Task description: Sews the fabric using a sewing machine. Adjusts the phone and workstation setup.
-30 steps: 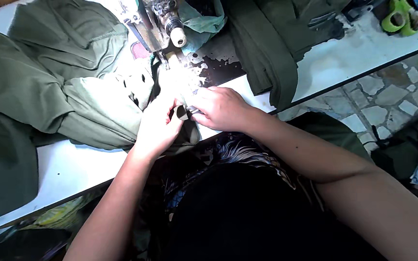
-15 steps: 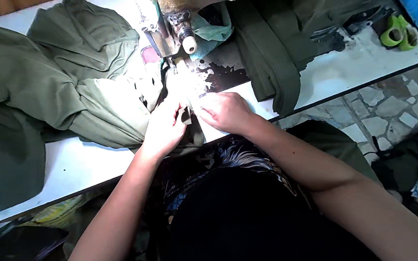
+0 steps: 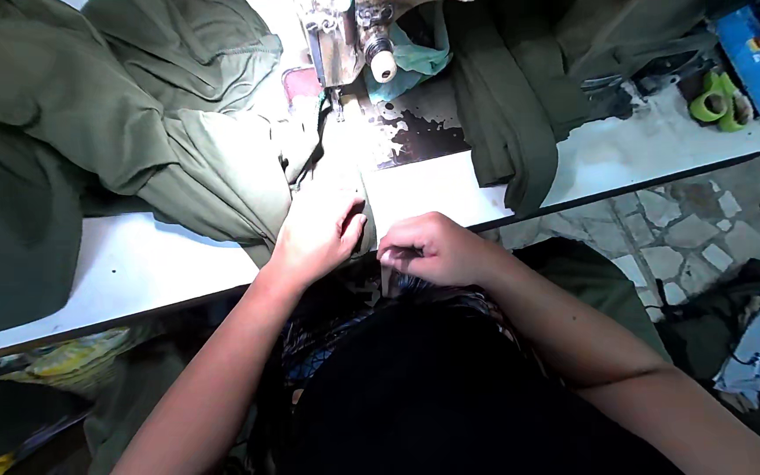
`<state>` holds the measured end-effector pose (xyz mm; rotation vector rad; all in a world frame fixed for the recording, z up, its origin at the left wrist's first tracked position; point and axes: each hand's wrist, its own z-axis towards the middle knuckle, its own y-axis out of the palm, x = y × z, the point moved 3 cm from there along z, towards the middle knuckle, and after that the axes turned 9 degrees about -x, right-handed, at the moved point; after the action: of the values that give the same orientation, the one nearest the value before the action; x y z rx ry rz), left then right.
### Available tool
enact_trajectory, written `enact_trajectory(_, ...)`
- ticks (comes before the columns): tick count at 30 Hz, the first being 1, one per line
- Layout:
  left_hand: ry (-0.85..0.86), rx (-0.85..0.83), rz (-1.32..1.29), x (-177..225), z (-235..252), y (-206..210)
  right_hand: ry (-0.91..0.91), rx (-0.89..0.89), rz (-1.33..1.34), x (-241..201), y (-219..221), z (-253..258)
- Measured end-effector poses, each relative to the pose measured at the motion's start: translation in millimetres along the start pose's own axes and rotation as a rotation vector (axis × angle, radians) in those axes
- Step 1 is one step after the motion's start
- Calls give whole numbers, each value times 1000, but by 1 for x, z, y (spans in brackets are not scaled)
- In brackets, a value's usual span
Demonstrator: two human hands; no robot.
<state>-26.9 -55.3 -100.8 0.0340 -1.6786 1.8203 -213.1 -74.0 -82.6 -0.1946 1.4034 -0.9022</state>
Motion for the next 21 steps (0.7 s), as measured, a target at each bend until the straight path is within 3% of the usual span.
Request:
enact_trajectory(5, 13, 23, 11, 1, 1, -1, 122, 266, -308, 19, 3, 5)
enact_trajectory(10, 54, 38, 54, 1, -2, 1, 107, 185, -550, 19, 16, 10)
enact_trajectory(21, 93, 34, 134, 1, 17, -5, 49, 145, -602, 16, 15, 7)
